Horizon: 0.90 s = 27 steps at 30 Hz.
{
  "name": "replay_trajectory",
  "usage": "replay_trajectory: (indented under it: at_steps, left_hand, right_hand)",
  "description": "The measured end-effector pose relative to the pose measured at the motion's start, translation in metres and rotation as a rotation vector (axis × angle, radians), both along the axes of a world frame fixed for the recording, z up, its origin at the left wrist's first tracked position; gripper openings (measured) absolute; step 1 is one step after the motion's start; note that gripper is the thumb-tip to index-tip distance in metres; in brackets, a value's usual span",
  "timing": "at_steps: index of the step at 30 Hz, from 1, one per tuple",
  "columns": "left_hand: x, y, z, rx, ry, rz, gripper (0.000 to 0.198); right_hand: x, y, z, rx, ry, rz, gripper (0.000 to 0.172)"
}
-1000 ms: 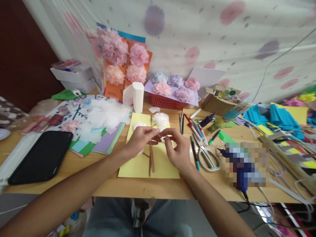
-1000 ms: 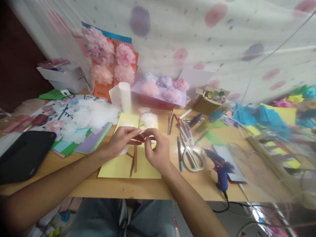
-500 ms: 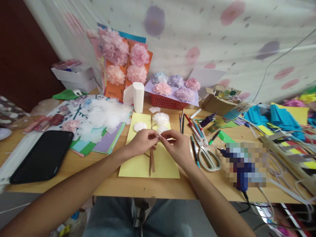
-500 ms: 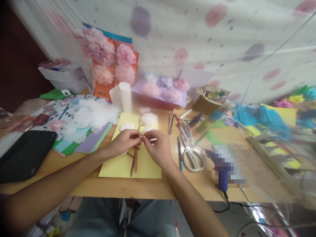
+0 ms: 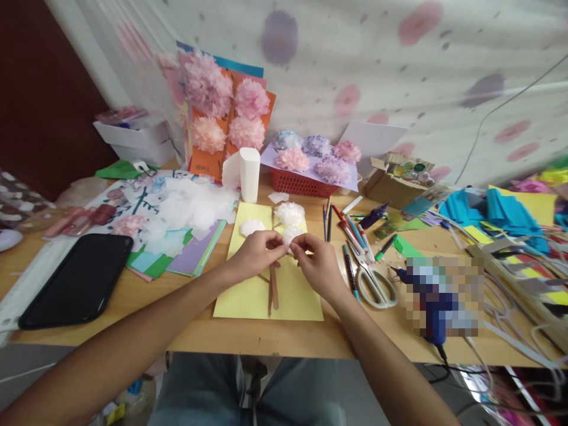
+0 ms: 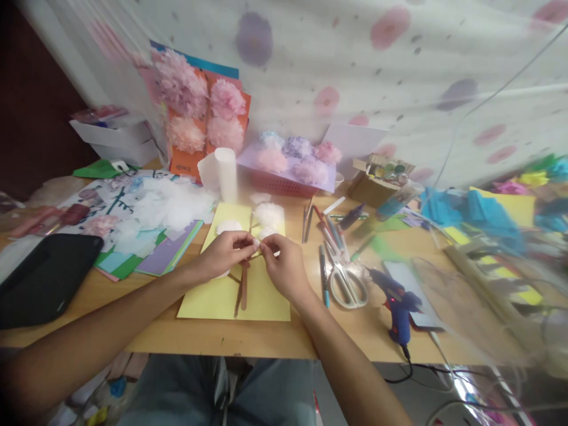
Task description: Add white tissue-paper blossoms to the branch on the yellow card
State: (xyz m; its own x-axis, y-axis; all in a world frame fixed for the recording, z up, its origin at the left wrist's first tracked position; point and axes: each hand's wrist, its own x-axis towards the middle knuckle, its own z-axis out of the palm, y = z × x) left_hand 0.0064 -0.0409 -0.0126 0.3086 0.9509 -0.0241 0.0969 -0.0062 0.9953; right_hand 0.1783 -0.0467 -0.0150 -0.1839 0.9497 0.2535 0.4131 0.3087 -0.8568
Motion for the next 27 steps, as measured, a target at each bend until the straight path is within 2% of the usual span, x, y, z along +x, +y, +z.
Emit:
replay_trajectory:
  at_steps: [5,8,10,12,13,16,19,22,27]
  left_hand:
    - [0.0,0.0,0.0,-0.094,-0.162,0.037,0.019]
    - [-0.001,0.002,-0.001,-0.096,-0.169,0.044,0.018]
    - [-0.003,0.005,-0.003,-0.054,-0.126,0.057,0.018]
    - [-0.006,0.008,-0.004,0.018,-0.057,0.077,0.018]
    - [-0.008,0.009,-0.003,0.052,-0.017,0.082,0.017]
    - [-0.01,0.015,0.001,0.129,0.101,0.084,0.014]
    - [-0.008,0.021,0.006,0.197,0.211,0.088,0.012]
    - [-0.002,0.03,0.008,0.246,0.301,0.08,0.01]
    - [0.008,0.049,0.01,0.315,0.348,0.111,0.01]
  right_hand:
    - [-0.002,0.0,-0.002,-0.047,0.076,0.002,0.021]
    - [0.001,0.001,-0.002,-0.041,0.046,0.003,0.019]
    - [0.005,-0.001,0.0,0.029,-0.027,-0.045,0.014]
    - [0.009,-0.008,0.005,0.169,-0.192,-0.061,0.013]
    - [0.011,-0.013,0.007,0.256,-0.314,-0.021,0.017]
    - [0.012,-0.031,0.012,0.52,-0.705,0.267,0.025]
    - [0.009,-0.044,0.009,0.731,-0.946,0.503,0.021]
    - [0.007,-0.047,0.004,0.88,-1.012,0.611,0.018]
    - [0.008,-0.043,-0.001,1.016,-0.958,0.741,0.019]
